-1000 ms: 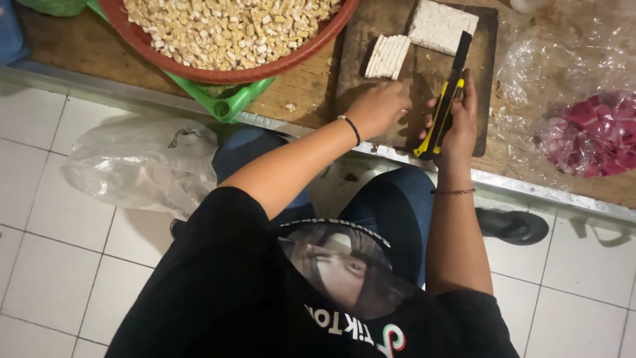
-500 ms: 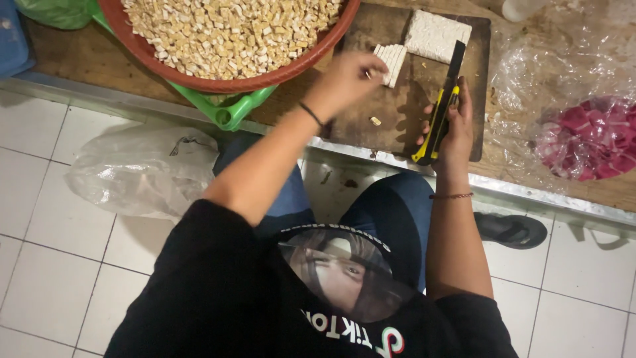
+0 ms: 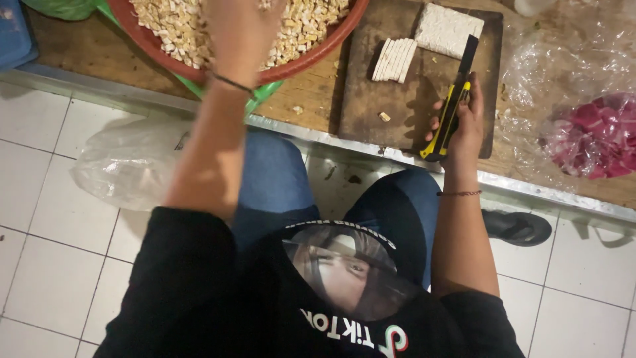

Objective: The person sits on the floor and uses a knife to cut rectangular food blocks into small cubes on a wooden cutting board. The cut pieces are transferred into a large red bowl. The person repeats this process with multiple blocks.

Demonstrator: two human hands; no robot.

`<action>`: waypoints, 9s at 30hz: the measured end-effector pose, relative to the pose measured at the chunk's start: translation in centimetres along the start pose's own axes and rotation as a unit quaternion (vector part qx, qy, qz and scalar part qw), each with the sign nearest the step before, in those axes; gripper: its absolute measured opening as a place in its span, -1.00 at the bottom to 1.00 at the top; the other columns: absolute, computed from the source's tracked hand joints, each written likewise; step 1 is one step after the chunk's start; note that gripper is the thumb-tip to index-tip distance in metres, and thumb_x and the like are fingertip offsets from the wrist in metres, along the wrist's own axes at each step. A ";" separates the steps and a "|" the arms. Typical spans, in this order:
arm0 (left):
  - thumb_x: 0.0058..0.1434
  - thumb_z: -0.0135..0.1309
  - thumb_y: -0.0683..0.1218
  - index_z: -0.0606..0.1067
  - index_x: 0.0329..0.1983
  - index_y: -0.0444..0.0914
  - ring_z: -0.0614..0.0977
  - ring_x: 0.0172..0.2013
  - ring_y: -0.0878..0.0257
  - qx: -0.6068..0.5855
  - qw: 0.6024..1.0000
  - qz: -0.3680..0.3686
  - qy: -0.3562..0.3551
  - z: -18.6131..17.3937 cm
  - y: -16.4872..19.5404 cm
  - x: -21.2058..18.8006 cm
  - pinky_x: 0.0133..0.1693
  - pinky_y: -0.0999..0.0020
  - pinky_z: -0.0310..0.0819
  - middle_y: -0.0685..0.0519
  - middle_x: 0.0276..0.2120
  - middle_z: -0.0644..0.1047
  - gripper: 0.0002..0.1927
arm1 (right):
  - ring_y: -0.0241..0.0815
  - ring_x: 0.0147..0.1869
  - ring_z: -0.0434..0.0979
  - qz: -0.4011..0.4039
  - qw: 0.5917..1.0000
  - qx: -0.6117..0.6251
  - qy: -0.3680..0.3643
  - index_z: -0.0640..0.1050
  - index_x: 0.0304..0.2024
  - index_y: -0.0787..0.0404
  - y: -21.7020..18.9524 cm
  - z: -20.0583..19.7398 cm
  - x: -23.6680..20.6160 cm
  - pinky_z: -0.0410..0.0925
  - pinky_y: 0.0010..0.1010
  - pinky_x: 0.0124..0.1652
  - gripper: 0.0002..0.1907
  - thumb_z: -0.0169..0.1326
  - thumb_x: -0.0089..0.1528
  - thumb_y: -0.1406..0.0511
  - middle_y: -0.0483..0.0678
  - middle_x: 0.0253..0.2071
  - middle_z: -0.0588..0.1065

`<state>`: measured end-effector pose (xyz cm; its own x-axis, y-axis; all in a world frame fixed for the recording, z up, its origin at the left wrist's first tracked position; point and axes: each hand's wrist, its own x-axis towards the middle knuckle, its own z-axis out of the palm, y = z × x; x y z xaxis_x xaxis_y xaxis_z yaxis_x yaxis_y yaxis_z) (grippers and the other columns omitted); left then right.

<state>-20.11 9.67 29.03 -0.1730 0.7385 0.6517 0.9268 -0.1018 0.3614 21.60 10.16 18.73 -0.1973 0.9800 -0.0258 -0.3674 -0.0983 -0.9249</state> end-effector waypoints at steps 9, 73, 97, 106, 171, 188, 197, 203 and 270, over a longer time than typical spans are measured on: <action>0.18 0.06 -0.15 0.62 -0.04 -0.18 0.53 -0.01 -0.02 -0.146 0.950 0.141 -0.236 10.1 13.5 -12.7 0.00 0.07 0.43 -0.03 -0.11 0.54 -0.71 | -0.19 -0.34 0.52 0.018 1.000 0.003 0.017 0.04 0.62 -0.03 1.3 -1.1 0.8 0.47 -0.33 -0.43 -0.34 -0.30 0.45 0.33 0.08 -0.15 0.53; 0.07 0.25 0.03 0.62 -0.14 -0.19 0.56 -0.06 -0.08 -0.108 0.967 -0.033 -0.228 5.8 10.0 -12.9 -0.07 -0.07 0.38 -0.06 -0.13 0.56 -0.68 | -0.24 -0.36 0.51 0.046 0.994 -0.093 0.025 0.12 0.60 -0.06 0.4 1.1 -2.6 0.47 -0.34 -0.42 -0.36 -0.26 0.46 0.35 0.04 -0.14 0.52; 0.13 0.19 -0.05 0.63 -0.30 -0.11 0.57 -0.14 0.00 -0.175 0.961 -0.014 -0.215 10.1 9.7 -14.7 -0.09 -0.02 0.33 0.07 -0.29 0.55 -0.90 | 0.40 -0.01 0.53 0.064 0.796 -0.595 -0.095 0.32 0.39 0.09 -1.5 11.3 -10.2 0.36 0.06 -0.08 -0.44 -0.01 0.31 0.30 0.36 -0.10 0.55; 0.13 0.19 -0.05 0.61 -0.31 -0.10 0.56 -0.18 0.01 -0.176 0.960 -0.004 -0.216 10.3 9.8 -14.9 -0.11 -0.01 0.32 0.08 -0.29 0.55 -0.91 | 0.25 -0.29 0.60 0.142 0.806 -0.568 -0.092 0.30 0.41 0.05 -1.7 11.5 -8.5 0.40 -0.03 -0.23 -0.44 -0.09 0.33 0.30 0.31 -0.39 0.53; 0.16 0.19 -0.07 0.64 -0.15 -0.17 0.57 -0.09 -0.03 -0.196 0.952 -0.030 -0.232 9.8 8.4 -15.8 0.04 0.01 0.36 -0.02 -0.23 0.58 -0.80 | 0.22 -0.26 0.63 0.158 0.795 -0.582 -0.063 0.31 0.43 0.00 -0.7 12.1 -11.5 0.41 -0.07 -0.16 -0.43 -0.06 0.34 0.28 0.27 -0.39 0.57; 0.14 0.19 -0.06 0.63 -0.23 -0.18 0.56 -0.15 -0.04 -0.175 0.957 -0.029 -0.229 10.0 8.7 -15.7 -0.01 -0.03 0.34 0.00 -0.27 0.56 -0.83 | 0.05 -0.37 0.64 0.132 0.822 -0.547 -0.087 0.27 0.44 -0.04 -0.3 13.0 -9.2 0.45 -0.16 -0.24 -0.41 -0.15 0.33 0.31 0.14 -0.32 0.59; 0.16 0.19 -0.05 0.62 -0.25 -0.17 0.57 -0.12 -0.03 -0.174 0.961 -0.031 -0.211 10.7 8.6 -16.3 0.01 0.00 0.37 0.01 -0.24 0.56 -0.85 | -0.02 -0.42 0.64 0.167 0.822 -0.540 -0.076 0.26 0.46 -0.06 -1.0 12.7 -11.3 0.46 -0.20 -0.28 -0.40 -0.15 0.33 0.31 0.13 -0.43 0.59; 0.13 0.21 -0.04 0.62 -0.17 -0.18 0.55 -0.08 -0.05 -0.173 0.961 -0.023 -0.216 10.4 8.4 -16.2 0.05 -0.01 0.34 -0.02 -0.20 0.56 -0.77 | -0.06 -0.41 0.64 0.171 0.829 -0.530 -0.055 0.29 0.43 -0.05 -1.4 12.1 -12.5 0.47 -0.23 -0.32 -0.42 -0.09 0.34 0.29 0.08 -0.36 0.60; 0.12 0.20 -0.05 0.62 -0.36 -0.13 0.61 -0.21 0.04 -0.147 0.954 -0.038 -0.257 9.3 8.0 -14.1 0.00 -0.04 0.26 0.05 -0.36 0.57 -0.91 | -0.09 -0.41 0.65 0.189 0.837 -0.506 -0.089 0.25 0.44 -0.05 -0.4 13.9 -7.5 0.48 -0.24 -0.30 -0.42 -0.16 0.34 0.32 0.06 -0.31 0.60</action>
<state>-7.11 4.65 16.50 0.0201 0.9729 0.2304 0.7717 -0.1616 0.6151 10.57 0.39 24.58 -0.2915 0.8618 -0.4151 0.6924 -0.1093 -0.7132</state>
